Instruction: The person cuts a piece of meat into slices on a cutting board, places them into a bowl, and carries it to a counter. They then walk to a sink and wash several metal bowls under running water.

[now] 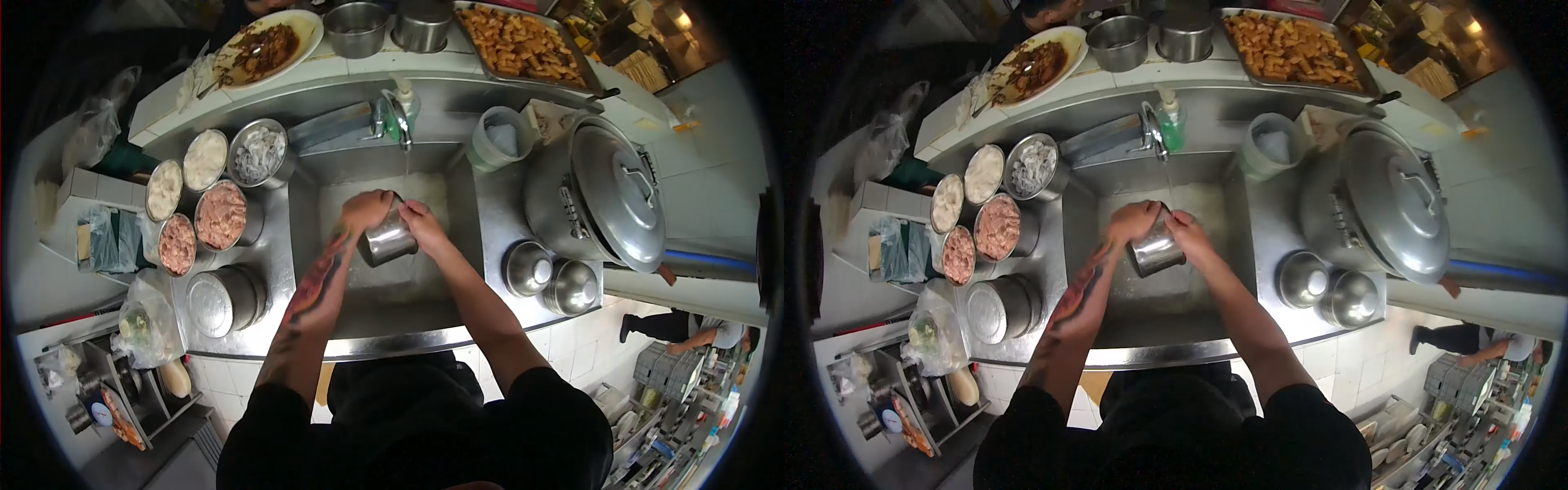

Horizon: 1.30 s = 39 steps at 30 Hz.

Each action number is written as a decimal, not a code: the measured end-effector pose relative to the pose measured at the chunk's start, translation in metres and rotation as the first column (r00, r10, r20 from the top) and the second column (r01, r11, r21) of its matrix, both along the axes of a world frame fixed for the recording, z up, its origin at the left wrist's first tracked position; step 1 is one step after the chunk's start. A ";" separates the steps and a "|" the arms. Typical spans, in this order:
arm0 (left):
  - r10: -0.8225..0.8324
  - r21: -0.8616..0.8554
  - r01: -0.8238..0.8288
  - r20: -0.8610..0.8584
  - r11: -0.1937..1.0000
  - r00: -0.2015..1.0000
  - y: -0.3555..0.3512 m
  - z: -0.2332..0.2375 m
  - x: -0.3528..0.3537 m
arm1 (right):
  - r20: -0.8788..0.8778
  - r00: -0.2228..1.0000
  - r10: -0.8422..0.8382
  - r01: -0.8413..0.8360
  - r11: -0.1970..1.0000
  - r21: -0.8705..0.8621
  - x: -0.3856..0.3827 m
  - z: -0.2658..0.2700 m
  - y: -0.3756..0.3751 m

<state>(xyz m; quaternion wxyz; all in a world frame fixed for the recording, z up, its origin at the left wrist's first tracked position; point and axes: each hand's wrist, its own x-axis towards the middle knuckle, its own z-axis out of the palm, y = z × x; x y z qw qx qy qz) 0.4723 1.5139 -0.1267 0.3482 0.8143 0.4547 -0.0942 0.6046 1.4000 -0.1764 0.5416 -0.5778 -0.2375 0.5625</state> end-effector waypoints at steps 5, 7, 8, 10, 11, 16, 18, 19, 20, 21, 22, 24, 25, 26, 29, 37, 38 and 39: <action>-0.119 0.666 -0.032 0.180 0.745 0.976 -0.011 0.009 0.069 | -0.036 0.919 -0.394 0.395 0.918 0.037 0.036 0.016 0.066; -0.296 0.864 -0.129 0.302 0.486 0.906 -0.015 0.017 0.069 | -0.288 0.760 -0.582 0.551 0.813 -0.189 0.046 0.033 0.077; -0.294 0.751 -0.086 0.357 0.655 0.887 -0.006 0.024 0.062 | -0.290 0.761 -0.580 0.550 0.814 -0.187 0.043 0.041 0.075; -0.290 0.610 -0.017 0.401 0.792 0.869 0.016 0.038 0.059 | 0.008 0.928 -0.371 0.371 0.928 -0.031 0.024 0.060 0.067; -0.098 0.314 0.052 0.134 0.948 0.986 0.034 0.043 0.066 | 0.037 0.943 -0.332 0.334 0.937 -0.100 0.017 0.070 0.069; -0.334 0.835 -0.197 0.407 0.514 0.850 -0.028 0.052 0.069 | -0.402 0.805 -0.436 0.381 0.900 -0.212 0.055 0.050 0.093; -0.306 0.774 -0.189 0.444 0.604 0.842 0.000 0.039 0.063 | -0.126 0.908 -0.399 0.367 0.904 -0.220 0.040 0.039 0.081; -0.048 0.381 -0.031 0.196 0.924 0.979 0.024 0.039 0.062 | 0.159 0.959 -0.236 0.269 0.933 -0.239 0.028 0.064 0.070; -0.004 0.208 -0.014 0.087 0.978 0.996 0.025 0.033 0.063 | 0.161 0.958 -0.237 0.271 0.931 -0.245 0.030 0.064 0.069; 0.016 0.033 -0.014 -0.053 0.999 0.998 0.025 0.027 0.065 | 0.251 0.950 -0.185 0.256 0.923 -0.287 0.035 0.064 0.072; 0.000 -0.123 -0.025 -0.200 0.992 0.980 0.024 0.029 0.066 | 0.333 0.934 -0.132 0.244 0.914 -0.324 0.039 0.064 0.078; -0.332 0.843 -0.058 0.273 0.535 0.903 -0.024 0.029 0.070 | -0.128 0.917 -0.377 0.332 0.901 -0.278 0.049 0.054 0.085; -0.370 0.824 -0.143 0.392 0.548 0.842 -0.026 0.044 0.073 | -0.149 0.880 -0.452 0.407 0.877 -0.255 0.051 0.042 0.086; -0.367 0.821 -0.143 0.394 0.553 0.842 -0.018 0.037 0.069 | -0.168 0.835 -0.524 0.482 0.843 -0.238 0.054 0.028 0.084; -0.120 -0.012 0.120 -0.003 0.993 0.993 0.038 0.019 0.065 | 0.082 0.928 -0.363 0.372 0.903 -0.214 0.040 0.037 0.074; 0.116 0.456 -0.460 0.603 0.762 0.789 -0.031 -0.026 0.071 | -0.662 0.399 -0.635 0.598 0.727 -0.337 0.008 0.025 0.039; 0.126 0.453 -0.468 0.603 0.759 0.788 -0.023 -0.037 0.073 | -0.739 0.350 -0.575 0.647 0.719 -0.252 -0.004 0.028 0.028; 0.322 0.155 -0.572 0.696 0.806 0.642 -0.017 -0.047 0.072 | -0.737 0.357 -0.574 0.639 0.725 -0.255 -0.017 0.029 0.017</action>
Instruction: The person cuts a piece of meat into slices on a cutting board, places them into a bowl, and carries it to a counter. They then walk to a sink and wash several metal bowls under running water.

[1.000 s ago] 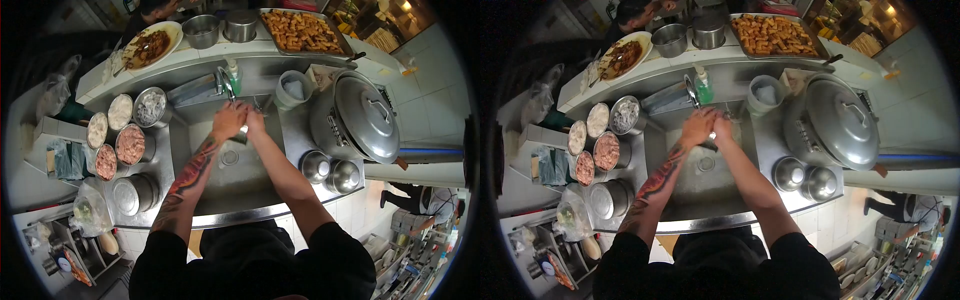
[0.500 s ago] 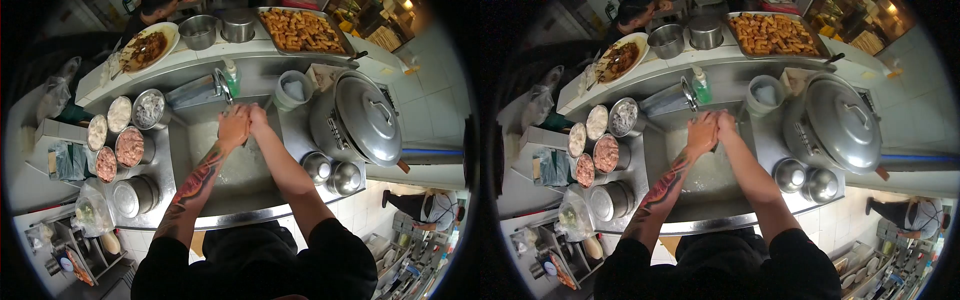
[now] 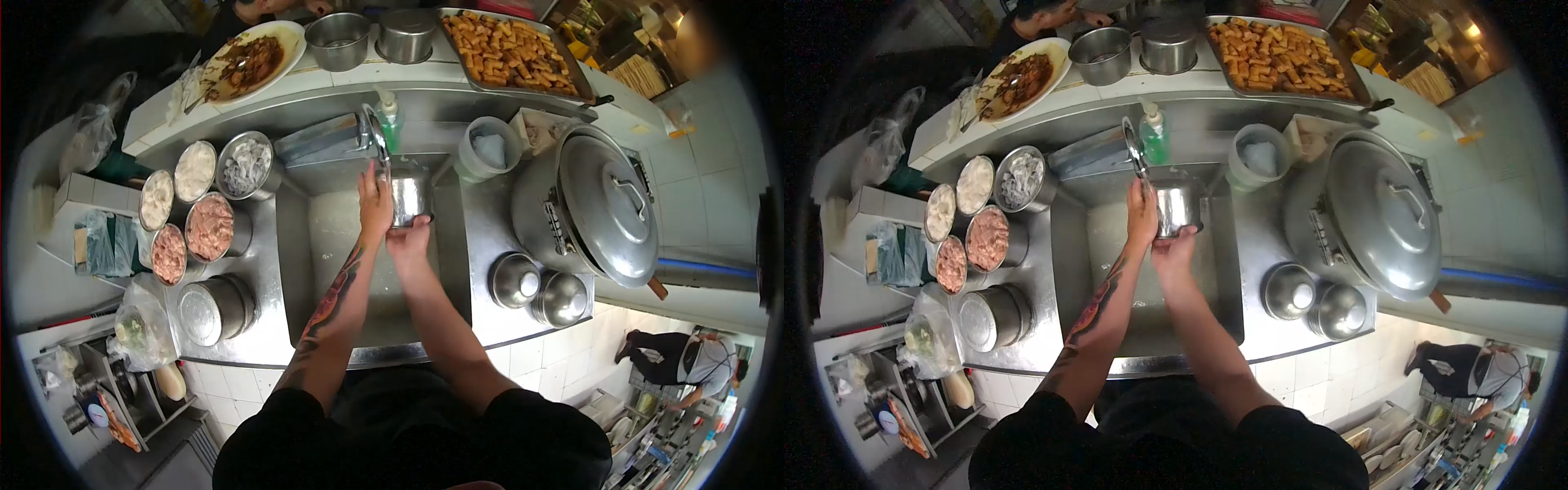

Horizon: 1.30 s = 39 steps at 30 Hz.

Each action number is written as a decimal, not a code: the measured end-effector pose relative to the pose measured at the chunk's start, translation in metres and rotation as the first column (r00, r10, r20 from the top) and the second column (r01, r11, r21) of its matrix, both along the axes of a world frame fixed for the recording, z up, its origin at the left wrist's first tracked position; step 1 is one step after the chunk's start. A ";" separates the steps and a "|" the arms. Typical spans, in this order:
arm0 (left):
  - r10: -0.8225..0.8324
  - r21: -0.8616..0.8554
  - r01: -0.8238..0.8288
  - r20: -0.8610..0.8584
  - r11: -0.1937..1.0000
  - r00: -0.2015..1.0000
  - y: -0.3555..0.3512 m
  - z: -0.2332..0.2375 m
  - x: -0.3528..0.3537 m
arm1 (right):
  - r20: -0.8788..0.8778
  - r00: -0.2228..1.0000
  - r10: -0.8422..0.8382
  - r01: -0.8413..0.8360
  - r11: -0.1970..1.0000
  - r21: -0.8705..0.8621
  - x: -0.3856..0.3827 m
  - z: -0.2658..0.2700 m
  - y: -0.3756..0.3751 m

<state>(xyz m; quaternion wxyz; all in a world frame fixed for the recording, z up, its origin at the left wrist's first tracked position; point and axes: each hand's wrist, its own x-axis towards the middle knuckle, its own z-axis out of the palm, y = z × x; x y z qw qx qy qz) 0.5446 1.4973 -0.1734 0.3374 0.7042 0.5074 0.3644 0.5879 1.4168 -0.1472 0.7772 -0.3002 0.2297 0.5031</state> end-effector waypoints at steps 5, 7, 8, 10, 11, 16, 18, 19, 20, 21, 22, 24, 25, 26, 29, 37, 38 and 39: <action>0.404 -0.137 -0.479 -0.369 0.867 0.837 -0.041 -0.006 0.039 | 0.280 0.928 0.245 -0.315 0.919 0.239 -0.018 -0.040 -0.015; 0.369 -0.258 -0.446 -0.297 0.857 0.881 -0.032 0.010 0.026 | 0.178 0.950 0.257 -0.295 0.926 0.235 -0.029 -0.046 -0.021; 0.335 -0.370 -0.392 -0.210 0.842 0.918 -0.020 0.022 0.019 | 0.083 0.963 0.258 -0.270 0.934 0.232 -0.033 -0.047 -0.023; 0.233 -0.555 -0.160 0.062 0.816 0.971 0.005 0.020 -0.003 | 0.013 0.960 0.280 -0.276 0.937 0.215 -0.037 -0.052 -0.035; 0.235 -0.554 -0.160 0.065 0.817 0.970 0.004 0.012 -0.001 | 0.016 0.959 0.282 -0.279 0.936 0.216 -0.034 -0.054 -0.035; 0.521 -0.292 -0.521 -0.083 0.802 0.849 -0.032 0.012 0.034 | 0.371 0.888 0.273 -0.350 0.923 0.158 -0.028 -0.046 -0.026; 0.539 -0.400 -0.520 -0.073 0.755 0.839 -0.015 0.032 0.021 | 0.175 0.932 0.318 -0.346 0.924 0.162 -0.023 -0.040 -0.030; 0.466 -0.458 -0.343 0.187 0.820 0.865 -0.008 0.031 0.009 | 0.076 0.945 0.317 -0.324 0.937 0.130 -0.024 -0.037 -0.034; 0.380 -0.461 -0.160 0.438 0.873 0.814 -0.001 0.030 -0.002 | 0.001 0.973 0.230 -0.178 0.751 0.636 -0.019 -0.046 -0.035; 0.381 -0.459 -0.162 0.438 0.873 0.814 0.005 0.030 -0.013 | -0.071 0.943 0.326 -0.045 0.333 0.942 -0.015 -0.058 -0.037; 0.279 -0.490 0.065 0.595 0.869 0.754 0.010 0.030 -0.023 | -0.034 0.973 0.229 -0.152 0.742 0.653 -0.012 -0.029 -0.042; 0.126 -0.400 0.356 0.794 0.845 0.594 0.014 0.030 -0.036 | 0.045 0.980 0.192 -0.197 0.956 0.217 0.008 -0.022 -0.049; 0.122 -0.399 0.361 0.795 0.843 0.594 0.015 0.039 -0.039 | 0.047 0.981 0.186 -0.192 0.957 0.217 0.022 -0.042 -0.046; 0.147 -0.467 0.485 0.816 0.740 0.559 0.015 0.055 -0.044 | 0.107 0.967 0.230 -0.245 0.956 0.160 0.036 -0.064 -0.041; 0.112 -0.537 0.603 0.794 0.590 0.597 0.023 0.068 -0.047 | 0.212 0.915 0.343 -0.368 0.926 0.088 0.048 -0.039 -0.041; -0.753 -0.004 0.785 0.280 0.620 0.596 0.017 0.038 -0.041 | 0.733 0.158 0.662 -0.349 0.731 -0.586 0.086 -0.021 -0.002; -0.653 -0.043 0.695 0.307 0.717 0.692 0.010 0.027 -0.042 | 0.735 0.045 0.677 -0.270 0.716 -0.643 0.085 -0.010 -0.003; -0.537 -0.082 0.590 0.328 0.803 0.777 0.005 0.029 -0.042 | 0.721 -0.072 0.689 -0.186 0.701 -0.688 0.084 0.004 -0.002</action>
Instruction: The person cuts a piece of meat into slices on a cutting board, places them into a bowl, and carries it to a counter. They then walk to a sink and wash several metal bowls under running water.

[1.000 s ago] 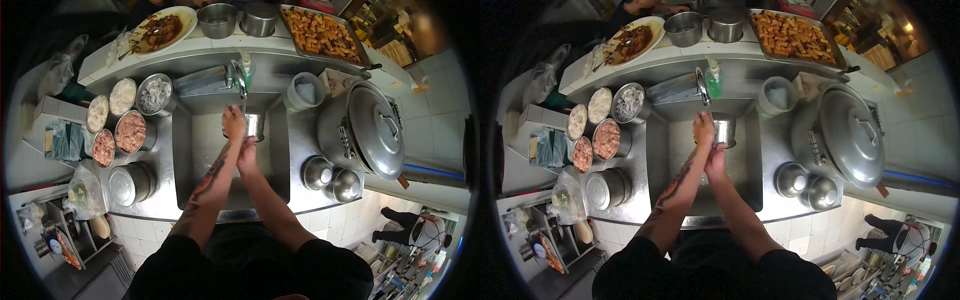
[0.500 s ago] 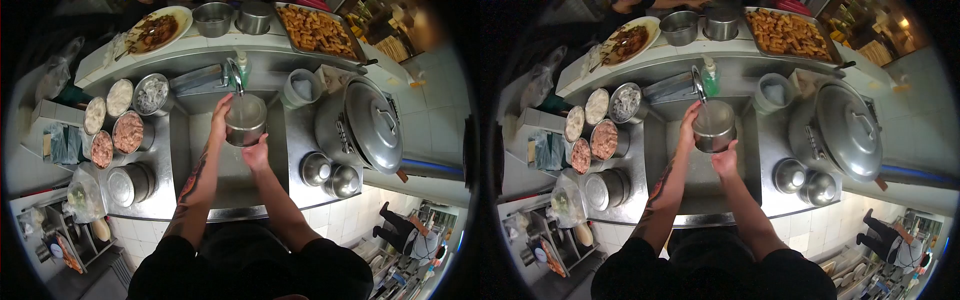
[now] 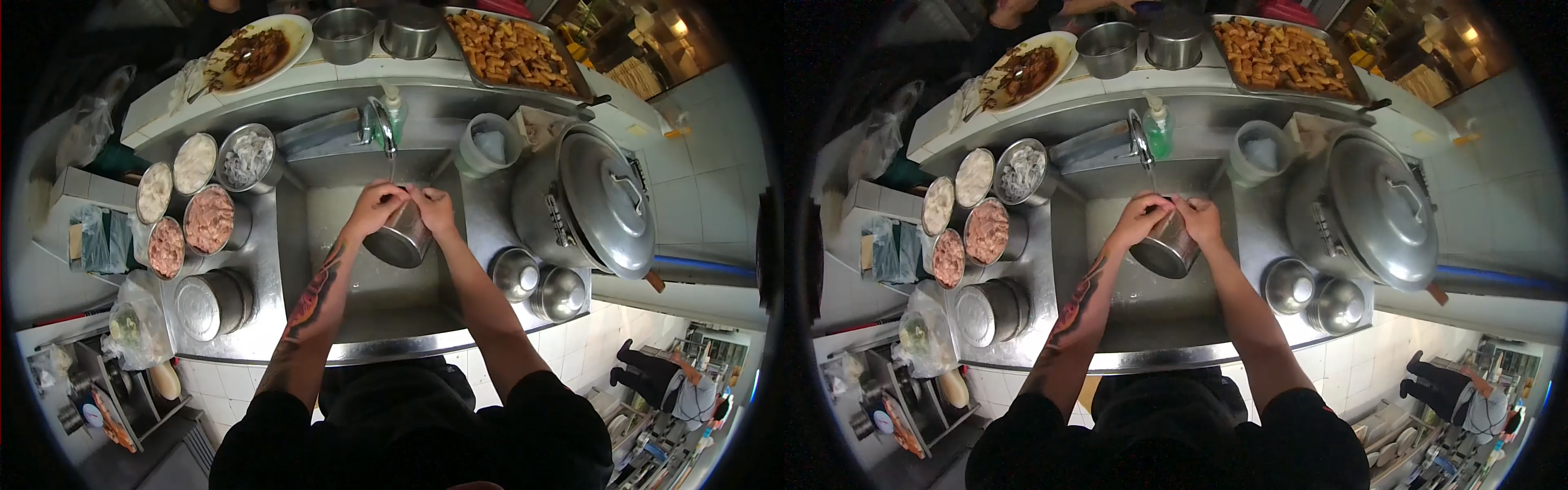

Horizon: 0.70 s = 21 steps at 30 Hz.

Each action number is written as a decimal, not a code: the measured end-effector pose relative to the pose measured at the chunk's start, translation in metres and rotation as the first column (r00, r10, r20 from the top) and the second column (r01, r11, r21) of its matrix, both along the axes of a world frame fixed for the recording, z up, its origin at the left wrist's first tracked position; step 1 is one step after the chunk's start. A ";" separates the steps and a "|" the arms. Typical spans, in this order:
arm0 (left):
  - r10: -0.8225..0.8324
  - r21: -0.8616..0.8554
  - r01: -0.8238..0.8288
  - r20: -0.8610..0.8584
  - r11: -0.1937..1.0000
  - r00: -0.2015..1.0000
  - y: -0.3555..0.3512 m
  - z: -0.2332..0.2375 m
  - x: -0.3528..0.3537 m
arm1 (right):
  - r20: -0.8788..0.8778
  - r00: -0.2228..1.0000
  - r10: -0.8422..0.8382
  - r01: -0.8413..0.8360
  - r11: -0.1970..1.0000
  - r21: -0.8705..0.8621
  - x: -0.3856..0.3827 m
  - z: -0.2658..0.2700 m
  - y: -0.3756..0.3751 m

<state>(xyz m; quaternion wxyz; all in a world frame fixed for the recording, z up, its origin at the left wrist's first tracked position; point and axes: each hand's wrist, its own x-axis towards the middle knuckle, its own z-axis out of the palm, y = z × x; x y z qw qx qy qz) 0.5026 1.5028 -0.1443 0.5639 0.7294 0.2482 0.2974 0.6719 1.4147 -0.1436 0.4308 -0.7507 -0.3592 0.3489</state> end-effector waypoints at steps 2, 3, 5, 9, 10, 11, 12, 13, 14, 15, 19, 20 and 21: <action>0.072 -0.264 -0.101 -0.117 0.959 0.990 0.006 0.011 -0.006 | 0.090 0.996 -0.027 0.021 0.997 0.072 -0.010 0.016 -0.005; 0.101 -0.499 -0.217 -0.250 0.839 0.963 0.009 0.014 -0.010 | 0.173 0.983 -0.065 0.041 0.989 0.142 -0.019 0.023 -0.009; 0.032 -0.602 -0.278 -0.387 0.749 0.922 0.026 -0.002 -0.010 | 0.321 0.942 -0.100 0.027 0.974 0.223 -0.047 0.036 -0.008; 0.150 -0.019 -0.238 -0.727 0.971 0.670 0.024 0.009 0.019 | 0.242 0.963 -0.115 0.053 0.967 0.249 -0.040 0.011 0.025; 0.403 0.425 -0.142 -0.625 0.894 0.668 0.010 0.014 0.029 | 0.031 0.989 -0.143 0.126 0.942 0.312 -0.031 -0.005 0.038; 0.404 0.428 -0.140 -0.624 0.893 0.669 -0.007 0.030 0.034 | -0.166 0.965 -0.203 0.244 0.929 0.279 -0.025 -0.010 0.047; 0.499 0.632 -0.127 -0.455 0.764 0.738 -0.026 0.054 0.037 | -0.165 0.965 -0.203 0.244 0.928 0.282 -0.022 -0.002 0.046; 0.543 0.797 -0.137 -0.263 0.588 0.798 -0.036 0.067 0.038 | -0.381 0.879 -0.286 0.386 0.897 0.217 -0.019 0.011 0.045; 0.542 0.798 -0.139 -0.259 0.586 0.799 -0.036 0.066 0.037 | -0.570 0.740 -0.357 0.506 0.853 0.124 -0.018 0.021 0.044; 0.491 0.730 -0.216 -0.183 0.648 0.852 -0.032 0.064 0.035 | -0.497 0.801 -0.334 0.473 0.862 0.183 -0.019 0.014 0.036; 0.208 0.082 -0.206 -0.012 0.975 0.978 -0.005 0.036 0.033 | -0.714 0.583 -0.387 0.698 0.688 0.197 -0.040 0.022 0.003; 0.119 -0.070 -0.111 0.115 0.991 0.986 0.002 0.017 0.034 | -0.715 0.584 -0.384 0.695 0.691 0.196 -0.036 0.023 -0.005; 0.066 -0.073 -0.059 0.104 0.996 0.992 0.004 0.003 0.034 | -0.748 0.537 -0.389 0.687 0.716 0.121 -0.032 0.024 -0.013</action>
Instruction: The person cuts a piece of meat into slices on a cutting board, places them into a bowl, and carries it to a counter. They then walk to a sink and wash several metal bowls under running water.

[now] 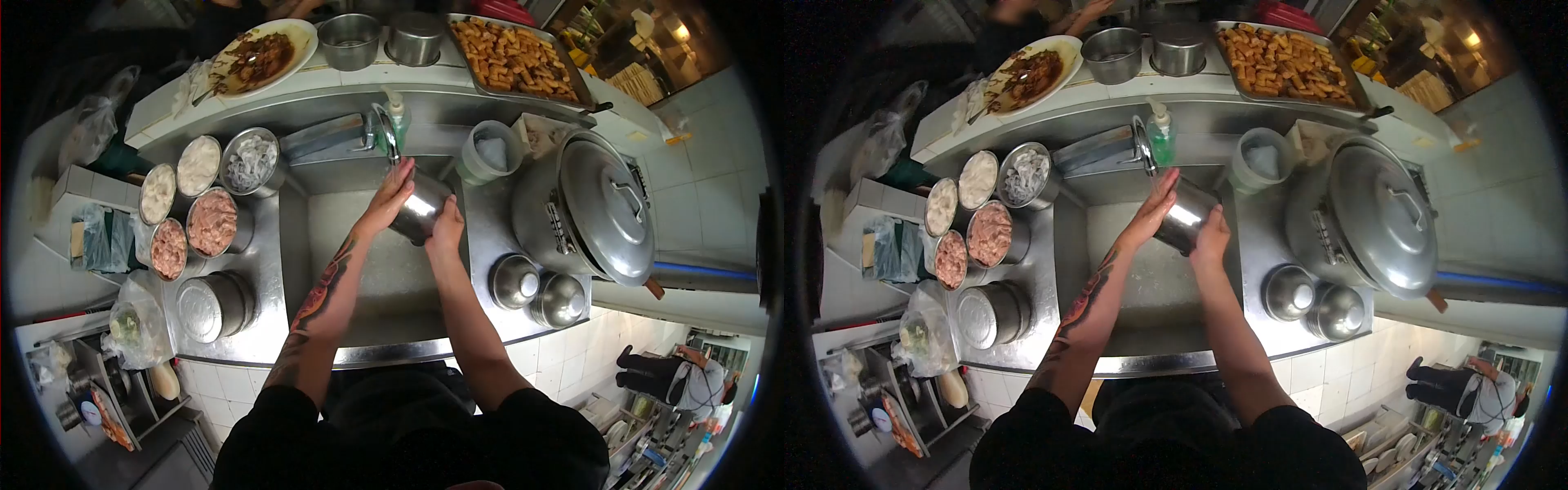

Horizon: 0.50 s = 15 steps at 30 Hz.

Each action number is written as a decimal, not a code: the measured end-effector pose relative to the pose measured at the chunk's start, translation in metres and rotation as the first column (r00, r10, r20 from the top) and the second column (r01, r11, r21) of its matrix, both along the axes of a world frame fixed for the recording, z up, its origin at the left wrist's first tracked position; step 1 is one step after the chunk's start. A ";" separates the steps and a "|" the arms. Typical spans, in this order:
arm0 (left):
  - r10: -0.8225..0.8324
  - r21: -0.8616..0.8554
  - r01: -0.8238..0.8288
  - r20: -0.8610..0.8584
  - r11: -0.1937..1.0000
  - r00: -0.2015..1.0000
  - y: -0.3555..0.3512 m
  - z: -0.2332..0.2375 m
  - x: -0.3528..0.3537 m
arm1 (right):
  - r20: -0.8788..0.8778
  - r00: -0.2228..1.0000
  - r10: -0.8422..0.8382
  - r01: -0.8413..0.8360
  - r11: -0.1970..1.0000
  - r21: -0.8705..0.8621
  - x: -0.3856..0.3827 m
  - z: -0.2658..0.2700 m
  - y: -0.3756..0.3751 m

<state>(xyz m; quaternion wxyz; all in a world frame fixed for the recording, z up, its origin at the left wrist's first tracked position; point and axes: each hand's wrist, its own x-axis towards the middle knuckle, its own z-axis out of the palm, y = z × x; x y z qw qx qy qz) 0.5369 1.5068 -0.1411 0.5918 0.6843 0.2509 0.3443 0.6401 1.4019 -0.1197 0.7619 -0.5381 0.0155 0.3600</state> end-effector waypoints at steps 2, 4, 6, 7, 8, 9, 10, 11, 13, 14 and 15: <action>0.009 0.028 -0.006 -0.094 1.000 0.996 0.006 -0.004 -0.010 | -0.126 0.990 0.057 -0.057 0.998 0.002 0.007 -0.003 -0.013; -0.010 -0.137 -0.006 -0.115 0.991 0.993 0.011 -0.025 -0.020 | -0.132 0.987 0.095 -0.099 0.995 -0.024 0.009 -0.009 -0.015; 0.078 -0.420 -0.072 -0.003 0.905 0.997 0.012 -0.085 -0.028 | -0.134 0.980 0.147 -0.156 0.986 -0.061 0.011 -0.016 -0.008; 0.189 -0.673 -0.089 0.076 0.734 0.979 0.007 -0.102 -0.031 | -0.134 0.980 0.147 -0.156 0.986 -0.060 0.018 -0.040 0.002; 0.187 -0.673 -0.090 0.073 0.735 0.980 -0.008 -0.082 -0.036 | -0.191 0.964 0.185 -0.199 0.978 -0.060 0.028 -0.076 0.018; 0.338 -0.785 -0.173 0.049 0.595 0.940 -0.031 -0.046 -0.041 | -0.250 0.943 0.218 -0.240 0.969 -0.057 0.036 -0.096 0.032; 0.475 -0.873 -0.235 -0.004 0.428 0.880 -0.047 -0.025 -0.044 | -0.261 0.927 0.269 -0.301 0.949 -0.089 0.033 -0.093 0.049; 0.468 -0.871 -0.238 -0.011 0.430 0.884 -0.054 -0.027 -0.045 | -0.276 0.907 0.318 -0.360 0.925 -0.120 0.020 -0.082 0.062; 0.503 -0.975 -0.093 0.022 0.203 0.864 -0.062 -0.044 -0.046 | -0.446 0.816 0.368 -0.478 0.863 -0.163 -0.018 0.012 0.073; 0.469 -0.981 -0.063 0.032 0.186 0.883 -0.060 -0.063 -0.047 | -0.384 0.812 0.440 -0.520 0.843 -0.135 -0.032 -0.011 0.080; 0.466 -0.980 -0.061 0.035 0.189 0.884 -0.057 -0.069 -0.049 | -0.315 0.801 0.509 -0.563 0.819 -0.111 -0.044 -0.039 0.087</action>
